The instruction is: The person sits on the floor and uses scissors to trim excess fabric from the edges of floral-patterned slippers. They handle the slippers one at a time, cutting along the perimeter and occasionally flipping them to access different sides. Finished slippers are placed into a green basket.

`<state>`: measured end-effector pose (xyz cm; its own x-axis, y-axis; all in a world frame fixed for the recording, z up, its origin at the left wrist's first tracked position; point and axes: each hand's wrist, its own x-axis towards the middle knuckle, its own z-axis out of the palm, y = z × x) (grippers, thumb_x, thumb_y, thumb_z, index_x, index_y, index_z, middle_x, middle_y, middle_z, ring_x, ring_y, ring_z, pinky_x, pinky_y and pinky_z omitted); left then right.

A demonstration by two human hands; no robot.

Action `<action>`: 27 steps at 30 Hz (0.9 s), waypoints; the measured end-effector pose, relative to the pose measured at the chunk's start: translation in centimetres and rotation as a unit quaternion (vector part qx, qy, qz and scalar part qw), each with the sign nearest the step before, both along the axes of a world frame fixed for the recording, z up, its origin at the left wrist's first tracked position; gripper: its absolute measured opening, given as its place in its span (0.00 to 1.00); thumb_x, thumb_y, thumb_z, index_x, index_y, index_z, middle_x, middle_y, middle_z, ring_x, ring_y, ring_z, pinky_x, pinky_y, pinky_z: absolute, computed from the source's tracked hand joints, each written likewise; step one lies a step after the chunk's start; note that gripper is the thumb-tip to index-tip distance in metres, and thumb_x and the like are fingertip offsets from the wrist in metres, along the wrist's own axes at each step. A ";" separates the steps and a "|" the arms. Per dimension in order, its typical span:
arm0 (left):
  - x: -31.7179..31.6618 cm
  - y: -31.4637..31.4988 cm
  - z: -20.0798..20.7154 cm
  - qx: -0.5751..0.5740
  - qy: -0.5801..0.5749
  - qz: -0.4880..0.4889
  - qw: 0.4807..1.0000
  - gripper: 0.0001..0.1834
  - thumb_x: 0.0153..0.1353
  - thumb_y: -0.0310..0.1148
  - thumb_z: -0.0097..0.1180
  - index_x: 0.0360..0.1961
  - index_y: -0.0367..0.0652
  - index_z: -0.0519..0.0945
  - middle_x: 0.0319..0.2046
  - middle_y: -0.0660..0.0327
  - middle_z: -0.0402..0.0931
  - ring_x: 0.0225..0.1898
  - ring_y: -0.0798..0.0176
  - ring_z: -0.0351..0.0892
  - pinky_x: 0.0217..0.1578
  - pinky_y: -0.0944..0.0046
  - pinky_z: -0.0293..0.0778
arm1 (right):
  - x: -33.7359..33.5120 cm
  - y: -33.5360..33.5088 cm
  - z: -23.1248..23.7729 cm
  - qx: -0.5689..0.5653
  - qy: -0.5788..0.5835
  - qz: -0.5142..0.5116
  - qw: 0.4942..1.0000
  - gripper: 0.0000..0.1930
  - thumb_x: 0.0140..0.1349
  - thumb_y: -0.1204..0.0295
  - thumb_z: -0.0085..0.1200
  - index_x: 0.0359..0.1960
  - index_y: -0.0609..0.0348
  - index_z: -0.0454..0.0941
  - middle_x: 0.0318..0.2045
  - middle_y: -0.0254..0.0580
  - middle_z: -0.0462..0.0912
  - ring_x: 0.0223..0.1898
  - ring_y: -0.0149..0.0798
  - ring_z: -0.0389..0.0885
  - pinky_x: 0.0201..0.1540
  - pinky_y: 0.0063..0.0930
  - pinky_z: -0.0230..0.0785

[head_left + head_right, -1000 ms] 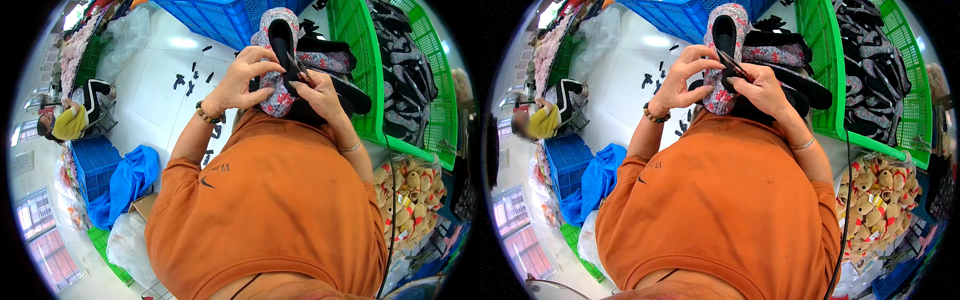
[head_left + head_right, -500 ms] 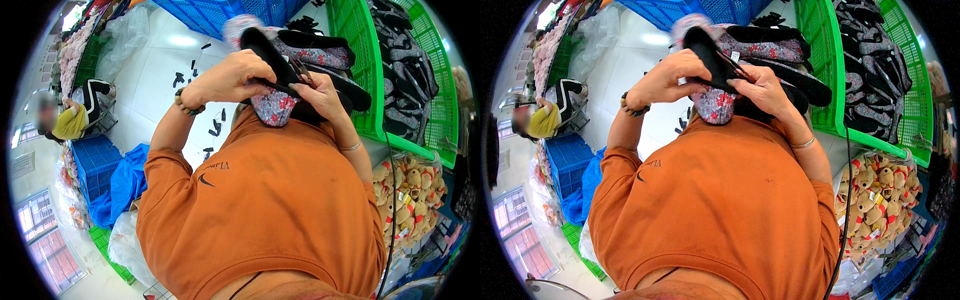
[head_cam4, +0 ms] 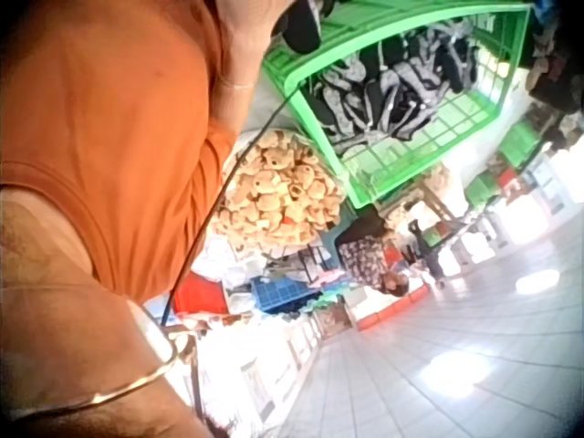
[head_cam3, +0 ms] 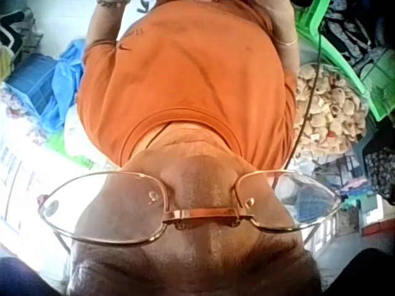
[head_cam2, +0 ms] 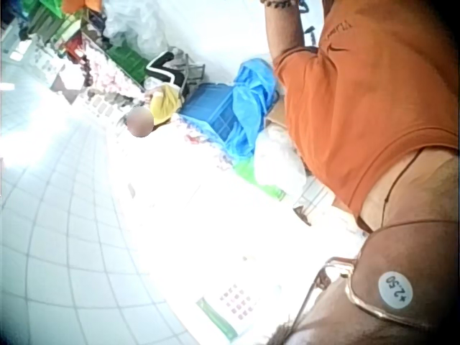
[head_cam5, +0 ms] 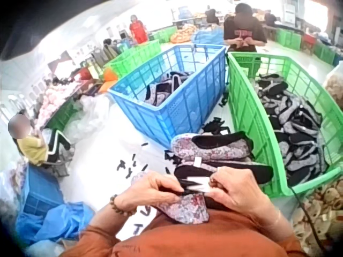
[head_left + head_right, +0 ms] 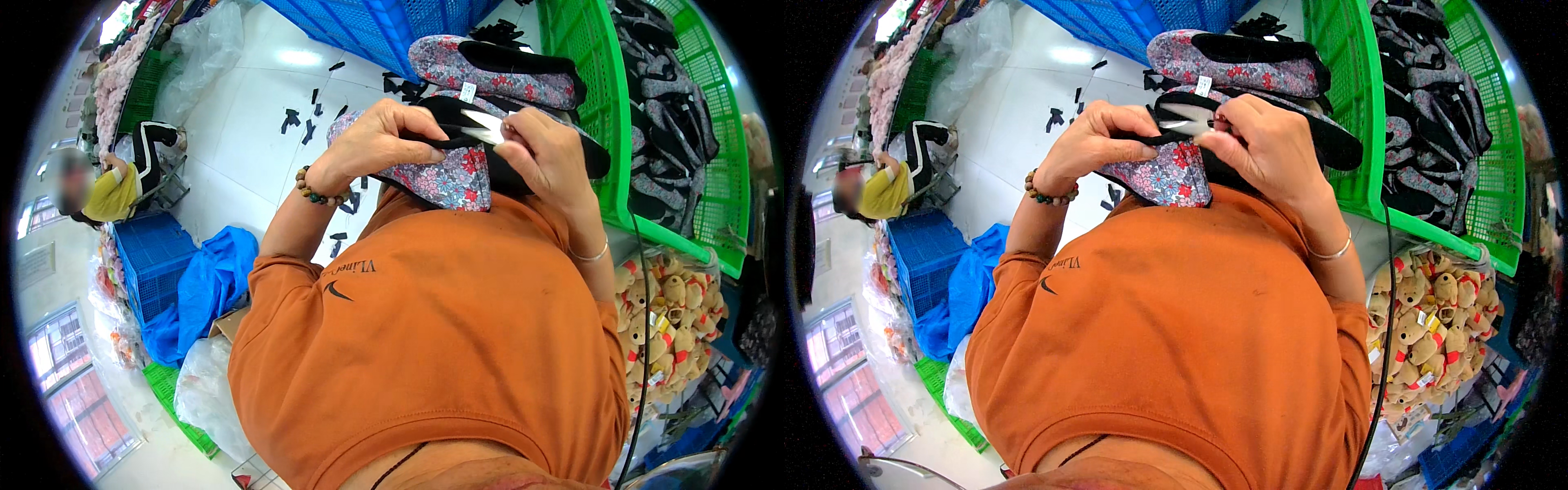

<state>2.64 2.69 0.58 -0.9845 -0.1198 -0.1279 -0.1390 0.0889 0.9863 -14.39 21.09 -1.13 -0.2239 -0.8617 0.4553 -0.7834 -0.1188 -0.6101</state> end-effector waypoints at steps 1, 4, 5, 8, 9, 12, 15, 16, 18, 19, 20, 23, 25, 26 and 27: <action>-0.2 -0.1 -0.2 -0.010 0.025 -0.008 1.000 0.09 0.48 0.23 0.62 0.33 0.35 0.83 0.28 0.64 0.78 0.29 0.73 0.72 0.31 0.73 0.67 | 0.1 0.5 0.7 0.015 0.048 -0.007 0.999 0.18 0.55 0.56 0.58 0.28 0.60 0.75 0.22 0.37 0.75 0.21 0.38 0.75 0.22 0.27 0.64; -0.6 -0.1 -0.2 -0.021 0.011 -0.019 1.000 0.09 0.48 0.24 0.63 0.32 0.35 0.83 0.29 0.64 0.77 0.30 0.72 0.72 0.33 0.72 0.67 | 0.5 1.0 1.1 -0.001 0.139 -0.022 0.990 0.21 0.51 0.50 0.58 0.24 0.56 0.72 0.20 0.34 0.71 0.21 0.35 0.74 0.20 0.27 0.63; -0.7 -0.1 -0.3 -0.012 0.015 -0.024 1.000 0.08 0.48 0.24 0.63 0.32 0.35 0.83 0.29 0.64 0.77 0.30 0.72 0.72 0.33 0.73 0.67 | 0.6 1.0 1.1 -0.006 0.166 -0.026 0.986 0.21 0.50 0.49 0.57 0.24 0.56 0.72 0.19 0.34 0.70 0.20 0.35 0.73 0.20 0.27 0.63; -1.1 -0.2 -0.6 0.013 0.019 -0.034 0.999 0.08 0.48 0.24 0.63 0.31 0.34 0.83 0.28 0.64 0.78 0.30 0.72 0.72 0.33 0.73 0.67 | 0.6 0.9 0.9 -0.012 0.197 -0.039 0.979 0.21 0.50 0.48 0.57 0.22 0.54 0.71 0.18 0.33 0.68 0.19 0.34 0.72 0.19 0.27 0.63; -1.2 -0.2 -0.6 0.020 0.016 -0.035 0.999 0.08 0.48 0.24 0.63 0.32 0.34 0.83 0.29 0.64 0.78 0.30 0.72 0.72 0.33 0.73 0.67 | 0.5 0.9 0.8 -0.010 0.201 -0.042 0.979 0.21 0.50 0.48 0.57 0.22 0.54 0.71 0.18 0.33 0.68 0.20 0.34 0.72 0.20 0.27 0.63; -1.3 -0.3 -0.7 0.039 0.007 -0.039 0.998 0.09 0.47 0.24 0.63 0.32 0.34 0.83 0.29 0.64 0.78 0.30 0.73 0.72 0.34 0.73 0.67 | 0.4 0.8 0.4 -0.005 0.197 -0.040 0.980 0.21 0.50 0.49 0.57 0.22 0.55 0.71 0.18 0.34 0.68 0.20 0.34 0.72 0.20 0.27 0.63; -1.6 -0.3 -0.9 0.041 0.002 -0.044 0.998 0.10 0.47 0.24 0.63 0.33 0.34 0.83 0.29 0.64 0.78 0.30 0.73 0.72 0.34 0.73 0.67 | 0.3 0.7 0.6 -0.007 0.203 -0.038 0.978 0.20 0.50 0.50 0.57 0.22 0.55 0.71 0.18 0.33 0.68 0.19 0.34 0.72 0.20 0.27 0.63; -1.7 -0.4 -0.9 0.038 0.002 -0.045 0.998 0.10 0.47 0.24 0.63 0.33 0.34 0.83 0.29 0.64 0.78 0.30 0.73 0.72 0.34 0.73 0.68 | 0.3 0.7 0.7 -0.008 0.211 -0.042 0.977 0.20 0.50 0.50 0.58 0.22 0.55 0.71 0.18 0.33 0.68 0.19 0.34 0.72 0.20 0.27 0.63; -1.9 -0.4 -0.6 0.036 -0.013 -0.056 0.998 0.09 0.48 0.22 0.61 0.33 0.33 0.82 0.32 0.62 0.77 0.33 0.71 0.72 0.37 0.72 0.68 | 0.4 0.8 1.2 -0.011 0.226 -0.048 0.973 0.20 0.50 0.51 0.58 0.21 0.55 0.71 0.17 0.33 0.68 0.19 0.34 0.72 0.20 0.27 0.63; -1.9 -0.4 -0.5 0.034 -0.021 -0.060 0.997 0.08 0.49 0.21 0.60 0.33 0.33 0.82 0.33 0.61 0.77 0.35 0.70 0.73 0.38 0.72 0.68 | 0.5 0.9 1.4 -0.011 0.235 -0.052 0.970 0.19 0.50 0.51 0.58 0.21 0.55 0.71 0.17 0.33 0.69 0.19 0.34 0.72 0.20 0.27 0.63; -2.0 -0.4 -0.5 0.035 -0.024 -0.062 0.997 0.08 0.49 0.21 0.60 0.33 0.33 0.82 0.33 0.61 0.77 0.35 0.70 0.73 0.38 0.72 0.68 | 0.5 1.0 1.6 -0.011 0.245 -0.056 0.968 0.19 0.50 0.51 0.58 0.21 0.54 0.70 0.17 0.33 0.69 0.19 0.34 0.72 0.20 0.27 0.63; -2.3 -0.2 -0.4 0.042 -0.029 -0.068 0.996 0.08 0.49 0.21 0.60 0.33 0.32 0.82 0.34 0.61 0.77 0.35 0.70 0.73 0.38 0.72 0.68 | 0.6 1.3 1.8 -0.008 0.247 -0.064 0.967 0.19 0.50 0.52 0.58 0.20 0.54 0.70 0.17 0.33 0.69 0.19 0.34 0.73 0.20 0.26 0.63; -2.5 -0.1 -0.4 0.052 -0.028 -0.067 0.996 0.09 0.49 0.21 0.61 0.34 0.32 0.82 0.34 0.61 0.77 0.35 0.70 0.73 0.38 0.72 0.68 | 0.6 1.3 1.8 -0.005 0.242 -0.067 0.968 0.19 0.50 0.52 0.58 0.19 0.54 0.70 0.16 0.33 0.69 0.19 0.34 0.72 0.20 0.27 0.63; -2.6 0.0 -0.4 0.055 -0.028 -0.068 0.996 0.09 0.49 0.21 0.61 0.34 0.32 0.82 0.34 0.61 0.77 0.35 0.70 0.73 0.38 0.72 0.68 | 0.6 1.4 1.7 -0.004 0.240 -0.068 0.968 0.19 0.51 0.52 0.58 0.19 0.54 0.70 0.16 0.33 0.69 0.18 0.34 0.72 0.19 0.27 0.63; -2.6 0.0 -0.5 0.058 -0.029 -0.068 0.996 0.09 0.49 0.21 0.61 0.34 0.32 0.82 0.34 0.61 0.77 0.35 0.70 0.73 0.38 0.72 0.68 | 0.5 1.4 1.6 -0.003 0.238 -0.068 0.969 0.19 0.51 0.53 0.58 0.19 0.54 0.71 0.16 0.33 0.69 0.18 0.35 0.72 0.19 0.27 0.62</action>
